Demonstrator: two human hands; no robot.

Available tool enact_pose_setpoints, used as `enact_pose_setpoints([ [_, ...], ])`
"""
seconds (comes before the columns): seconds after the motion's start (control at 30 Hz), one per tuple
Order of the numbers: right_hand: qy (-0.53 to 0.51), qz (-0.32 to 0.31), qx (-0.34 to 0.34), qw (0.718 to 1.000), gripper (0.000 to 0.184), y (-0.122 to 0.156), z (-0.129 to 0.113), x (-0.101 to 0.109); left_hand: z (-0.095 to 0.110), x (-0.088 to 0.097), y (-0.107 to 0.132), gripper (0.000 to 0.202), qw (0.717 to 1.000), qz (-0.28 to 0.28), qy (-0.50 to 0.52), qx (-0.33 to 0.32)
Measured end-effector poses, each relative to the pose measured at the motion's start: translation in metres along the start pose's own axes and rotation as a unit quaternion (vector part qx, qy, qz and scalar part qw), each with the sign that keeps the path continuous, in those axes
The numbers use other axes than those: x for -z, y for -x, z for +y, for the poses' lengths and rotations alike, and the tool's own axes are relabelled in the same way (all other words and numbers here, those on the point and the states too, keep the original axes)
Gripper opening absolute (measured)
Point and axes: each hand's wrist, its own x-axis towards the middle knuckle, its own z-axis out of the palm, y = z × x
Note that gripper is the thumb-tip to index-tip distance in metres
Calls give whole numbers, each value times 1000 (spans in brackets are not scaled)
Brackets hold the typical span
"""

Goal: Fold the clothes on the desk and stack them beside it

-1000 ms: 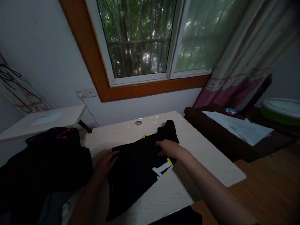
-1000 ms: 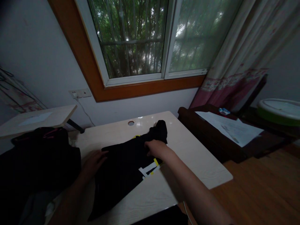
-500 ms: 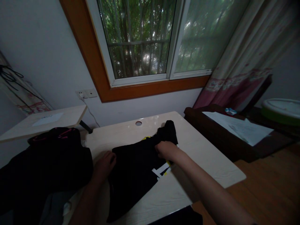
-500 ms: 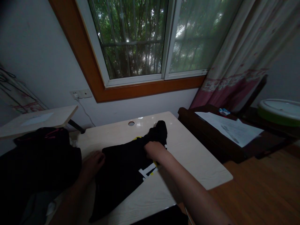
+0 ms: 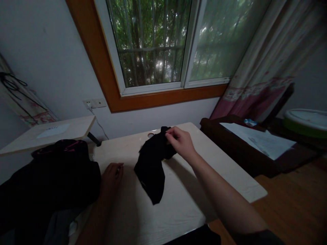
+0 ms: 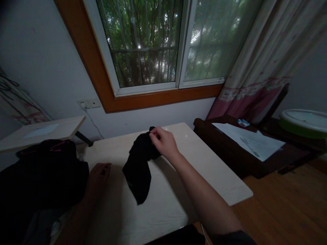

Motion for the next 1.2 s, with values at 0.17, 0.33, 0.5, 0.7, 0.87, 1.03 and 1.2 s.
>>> enact_pose_setpoints([
  [0.17,-8,114,46,992,13,-19,-35,10,2,5,-1,23,1000,28,0,-13],
  [0.33,128,-126,138,974,11,-26,-40,5,3,6,1,22,1000,11,2,-23],
  [0.5,143,-213,124,959,12,-23,-28,-8,6,-4,4,26,998,-43,-18,-52],
  [0.7,141,-362,51,920,34,8,4,-39,22,-16,4,41,978,-143,-1,-149],
  [0.87,203,-416,-33,886,79,43,21,-61,41,-20,4,43,957,-212,15,-199],
  [1.03,117,-406,22,906,24,53,25,-62,39,-18,5,38,973,-180,51,-137],
  [1.2,-38,-405,75,911,18,69,11,-48,28,-15,6,37,987,-124,76,-65],
])
